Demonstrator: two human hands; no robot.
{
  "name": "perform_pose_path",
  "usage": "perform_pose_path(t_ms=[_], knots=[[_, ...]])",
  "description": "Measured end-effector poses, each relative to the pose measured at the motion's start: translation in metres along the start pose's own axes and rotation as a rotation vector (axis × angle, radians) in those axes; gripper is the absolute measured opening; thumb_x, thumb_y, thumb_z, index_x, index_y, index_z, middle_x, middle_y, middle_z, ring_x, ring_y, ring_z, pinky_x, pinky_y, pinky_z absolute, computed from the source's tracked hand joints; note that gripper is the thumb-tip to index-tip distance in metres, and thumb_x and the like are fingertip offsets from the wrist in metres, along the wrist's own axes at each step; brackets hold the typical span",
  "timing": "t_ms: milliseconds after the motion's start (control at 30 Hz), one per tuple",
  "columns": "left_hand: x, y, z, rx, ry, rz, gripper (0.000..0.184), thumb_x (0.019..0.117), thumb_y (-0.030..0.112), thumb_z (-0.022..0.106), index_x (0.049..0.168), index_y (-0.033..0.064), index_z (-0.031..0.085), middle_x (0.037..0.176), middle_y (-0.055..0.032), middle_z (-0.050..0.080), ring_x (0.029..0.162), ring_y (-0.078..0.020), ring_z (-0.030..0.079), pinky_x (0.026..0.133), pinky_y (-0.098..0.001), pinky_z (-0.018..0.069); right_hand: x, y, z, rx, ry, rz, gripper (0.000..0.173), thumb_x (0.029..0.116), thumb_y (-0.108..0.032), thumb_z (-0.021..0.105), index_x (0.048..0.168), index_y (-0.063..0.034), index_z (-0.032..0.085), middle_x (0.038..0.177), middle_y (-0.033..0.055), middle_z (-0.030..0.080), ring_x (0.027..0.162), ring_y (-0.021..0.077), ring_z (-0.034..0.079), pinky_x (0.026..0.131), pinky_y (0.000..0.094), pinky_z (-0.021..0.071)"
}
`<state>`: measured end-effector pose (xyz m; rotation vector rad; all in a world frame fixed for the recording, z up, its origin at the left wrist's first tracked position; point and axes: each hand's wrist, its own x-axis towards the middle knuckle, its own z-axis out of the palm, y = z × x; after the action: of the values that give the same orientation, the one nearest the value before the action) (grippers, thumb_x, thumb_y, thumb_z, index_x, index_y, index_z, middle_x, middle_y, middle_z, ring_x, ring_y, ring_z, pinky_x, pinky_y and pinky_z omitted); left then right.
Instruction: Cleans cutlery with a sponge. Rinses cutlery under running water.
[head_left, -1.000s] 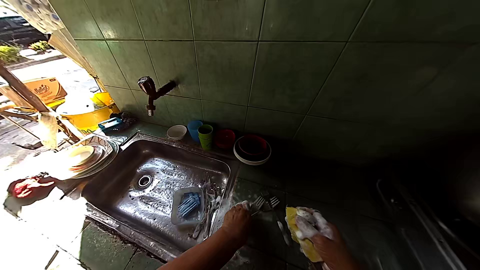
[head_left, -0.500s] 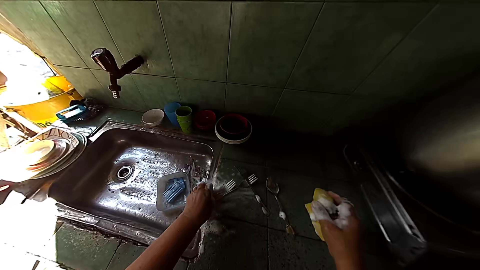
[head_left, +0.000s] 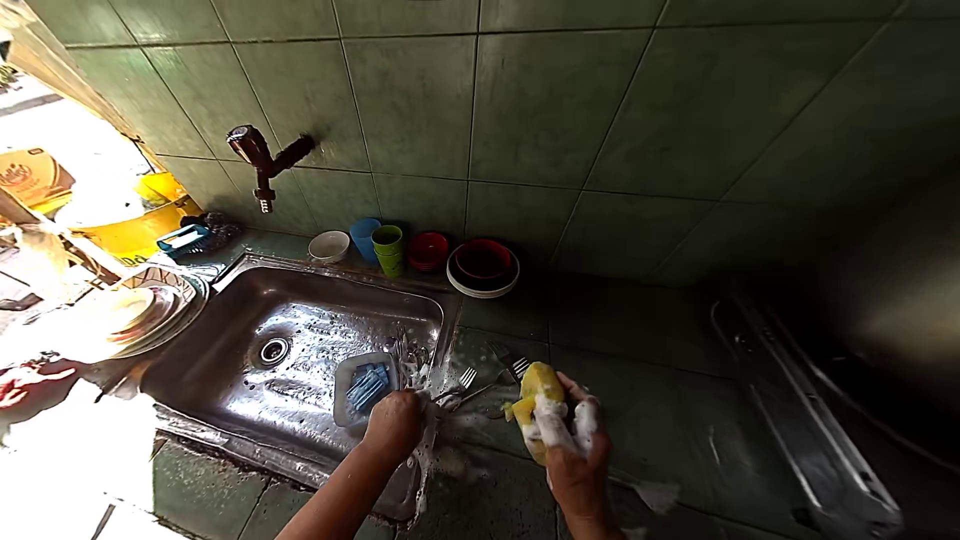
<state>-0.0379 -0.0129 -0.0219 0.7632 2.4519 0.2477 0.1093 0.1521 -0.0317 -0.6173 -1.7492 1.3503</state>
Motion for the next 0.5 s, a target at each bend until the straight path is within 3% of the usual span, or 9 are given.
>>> perform_pose_path(t_ms=[133, 233, 267, 333, 400, 500], knots=[[-0.008, -0.005, -0.009, -0.031, -0.031, 0.075, 0.025, 0.1024, 0.019, 0.053, 0.112, 0.0024, 0.07, 0.113, -0.0208, 0.07, 0.113, -0.0397, 0.066, 0.096, -0.0599, 0.0496, 0.042, -0.013, -0.002, -0.045, -0.134, -0.058, 0.048, 0.0927, -0.02, 0.057, 0.13, 0.0103, 0.057, 0.112, 0.0132, 0.068, 0.095, 0.0071, 0.068, 0.082, 0.0234, 0.0583], [-0.021, 0.016, -0.027, 0.043, -0.059, 0.105, 0.022, 0.0999, 0.01, 0.054, 0.113, 0.0009, 0.069, 0.115, -0.0223, 0.069, 0.114, -0.042, 0.065, 0.094, -0.062, 0.0492, 0.06, -0.019, 0.007, -0.187, -0.402, -0.207, 0.044, 0.0935, -0.021, 0.056, 0.127, 0.0066, 0.062, 0.113, 0.0131, 0.07, 0.091, 0.0093, 0.07, 0.078, 0.0262, 0.0595], [-0.026, 0.026, -0.034, 0.084, -0.048, 0.115, 0.023, 0.0985, 0.008, 0.054, 0.113, -0.0006, 0.068, 0.116, -0.0233, 0.069, 0.114, -0.0431, 0.065, 0.093, -0.0625, 0.0492, 0.065, -0.02, 0.01, -0.27, -0.563, -0.24, 0.044, 0.0932, -0.02, 0.057, 0.129, 0.0051, 0.063, 0.12, 0.0153, 0.07, 0.1, 0.015, 0.07, 0.086, 0.0319, 0.0593], [-0.033, 0.037, -0.045, 0.146, 0.015, 0.192, 0.023, 0.0984, 0.006, 0.051, 0.111, -0.0025, 0.068, 0.114, -0.0237, 0.069, 0.11, -0.0436, 0.066, 0.089, -0.0622, 0.05, 0.071, -0.029, 0.02, -0.487, -0.958, -0.235, 0.048, 0.0953, -0.022, 0.061, 0.136, 0.0027, 0.061, 0.135, 0.0192, 0.064, 0.126, 0.0286, 0.062, 0.109, 0.0448, 0.0482], [-0.036, 0.033, -0.049, 0.196, 0.062, 0.299, 0.024, 0.1015, 0.009, 0.048, 0.111, -0.0013, 0.068, 0.111, -0.0219, 0.07, 0.105, -0.042, 0.068, 0.085, -0.0613, 0.052, 0.067, -0.035, 0.032, -0.678, -1.13, -0.228, 0.042, 0.0959, -0.023, 0.064, 0.129, 0.0028, 0.065, 0.125, 0.0227, 0.068, 0.119, 0.038, 0.065, 0.103, 0.0557, 0.0489], [-0.038, 0.017, -0.043, 0.18, 0.153, 0.353, 0.021, 0.0997, 0.01, 0.05, 0.104, -0.0009, 0.068, 0.102, -0.0211, 0.072, 0.096, -0.0414, 0.07, 0.078, -0.0604, 0.0531, 0.06, -0.035, 0.036, -0.772, -1.039, -0.241, 0.03, 0.0905, -0.02, 0.067, 0.11, 0.0026, 0.071, 0.096, 0.0238, 0.072, 0.095, 0.0414, 0.071, 0.085, 0.0594, 0.0544]])
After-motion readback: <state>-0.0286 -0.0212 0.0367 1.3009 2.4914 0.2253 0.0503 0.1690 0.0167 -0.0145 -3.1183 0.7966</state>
